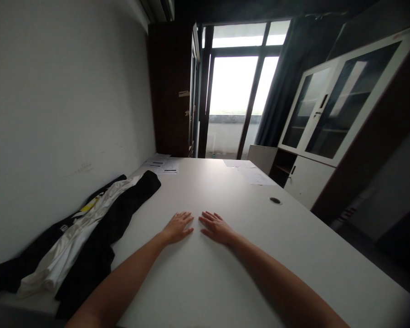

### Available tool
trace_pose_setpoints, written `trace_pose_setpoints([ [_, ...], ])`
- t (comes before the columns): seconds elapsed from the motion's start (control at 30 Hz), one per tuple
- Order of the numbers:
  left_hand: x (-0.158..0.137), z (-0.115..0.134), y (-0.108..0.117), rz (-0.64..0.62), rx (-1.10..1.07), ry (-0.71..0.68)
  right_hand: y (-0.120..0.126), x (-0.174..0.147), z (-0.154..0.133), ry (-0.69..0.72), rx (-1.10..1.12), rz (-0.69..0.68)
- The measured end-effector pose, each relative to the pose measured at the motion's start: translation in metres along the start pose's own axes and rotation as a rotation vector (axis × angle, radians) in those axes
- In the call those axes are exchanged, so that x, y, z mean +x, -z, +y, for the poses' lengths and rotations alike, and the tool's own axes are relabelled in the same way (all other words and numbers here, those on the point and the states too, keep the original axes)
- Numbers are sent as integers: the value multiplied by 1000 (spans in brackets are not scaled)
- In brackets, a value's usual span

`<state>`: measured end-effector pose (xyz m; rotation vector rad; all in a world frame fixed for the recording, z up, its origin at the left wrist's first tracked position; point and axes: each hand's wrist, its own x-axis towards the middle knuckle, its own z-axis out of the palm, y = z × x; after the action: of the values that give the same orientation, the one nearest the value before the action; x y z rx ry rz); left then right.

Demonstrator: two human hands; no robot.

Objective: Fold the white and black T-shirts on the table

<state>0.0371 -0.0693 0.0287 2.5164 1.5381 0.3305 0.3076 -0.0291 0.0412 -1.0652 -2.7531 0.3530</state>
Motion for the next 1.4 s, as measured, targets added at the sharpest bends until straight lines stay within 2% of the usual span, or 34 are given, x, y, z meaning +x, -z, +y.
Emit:
trace_pose_setpoints([
  [0.67,-1,-1,0,7,-5,-4,-1,1,-1,-2,-15,-30],
  [0.9,-1,0,0,-17,33,14,5,0,-7,7,-16,-94],
  [1.1,-1,0,1,-81,35,21,6,0,-8,4,-2,-88],
  [1.4,-2,1,2,-96,49,2,3,1,-9,-11,-8,-98],
])
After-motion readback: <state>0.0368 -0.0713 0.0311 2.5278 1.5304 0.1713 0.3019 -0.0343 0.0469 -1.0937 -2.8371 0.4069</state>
